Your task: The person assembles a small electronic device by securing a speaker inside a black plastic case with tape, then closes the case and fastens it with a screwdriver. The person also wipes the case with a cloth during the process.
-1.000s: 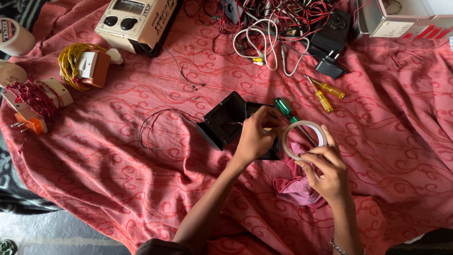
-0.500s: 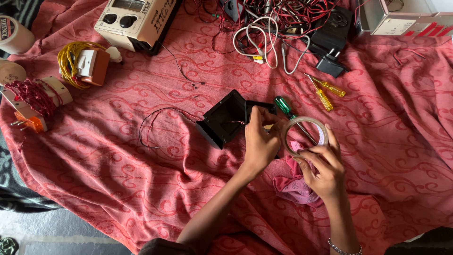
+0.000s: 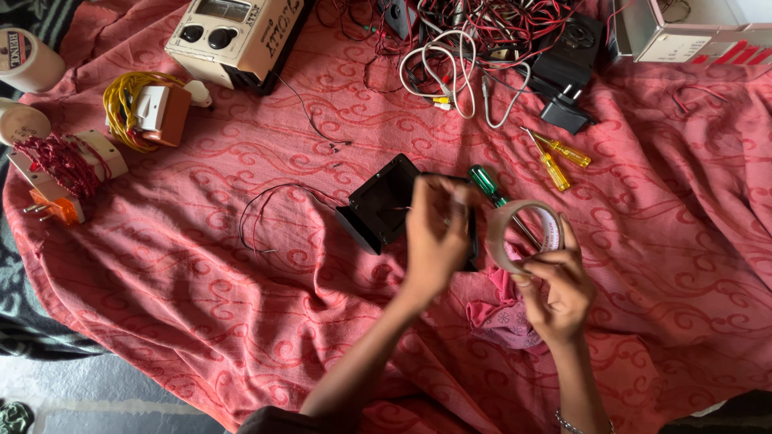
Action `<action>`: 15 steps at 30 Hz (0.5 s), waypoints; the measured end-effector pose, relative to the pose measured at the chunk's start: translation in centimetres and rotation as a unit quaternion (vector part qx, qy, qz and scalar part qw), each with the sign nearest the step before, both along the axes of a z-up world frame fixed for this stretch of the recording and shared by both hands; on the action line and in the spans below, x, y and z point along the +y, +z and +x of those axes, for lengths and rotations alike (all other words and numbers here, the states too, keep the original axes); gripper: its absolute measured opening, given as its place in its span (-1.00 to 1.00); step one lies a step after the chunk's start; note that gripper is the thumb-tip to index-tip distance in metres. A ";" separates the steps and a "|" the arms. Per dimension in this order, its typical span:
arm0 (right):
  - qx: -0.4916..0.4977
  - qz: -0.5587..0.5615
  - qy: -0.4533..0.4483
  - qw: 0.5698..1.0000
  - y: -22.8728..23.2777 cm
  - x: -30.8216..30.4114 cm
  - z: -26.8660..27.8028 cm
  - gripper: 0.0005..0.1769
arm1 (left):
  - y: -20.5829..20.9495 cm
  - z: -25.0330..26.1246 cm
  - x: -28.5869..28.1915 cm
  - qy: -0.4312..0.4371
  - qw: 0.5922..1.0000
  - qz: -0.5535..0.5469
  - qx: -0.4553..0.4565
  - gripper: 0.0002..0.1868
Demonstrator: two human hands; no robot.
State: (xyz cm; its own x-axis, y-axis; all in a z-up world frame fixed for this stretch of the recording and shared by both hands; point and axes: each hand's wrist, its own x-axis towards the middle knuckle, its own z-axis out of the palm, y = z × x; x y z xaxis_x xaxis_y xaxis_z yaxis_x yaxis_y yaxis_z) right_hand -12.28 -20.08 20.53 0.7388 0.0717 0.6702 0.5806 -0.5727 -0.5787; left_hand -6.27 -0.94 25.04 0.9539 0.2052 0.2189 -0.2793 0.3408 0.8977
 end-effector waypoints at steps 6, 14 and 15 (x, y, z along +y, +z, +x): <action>0.092 0.140 0.046 0.985 -0.6 -0.5 -0.9 -0.80 | 1.0 -0.1 4.2 -0.197 0.975 0.098 -0.039 -0.58; 0.112 0.131 0.072 0.982 -0.4 -0.5 -0.9 -0.76 | 0.0 0.8 3.3 -0.135 0.954 0.214 -0.160 -0.81; 0.118 0.139 0.075 0.980 -0.5 -0.3 -0.8 -0.76 | 0.0 0.8 3.6 -0.128 0.948 0.231 -0.177 -0.81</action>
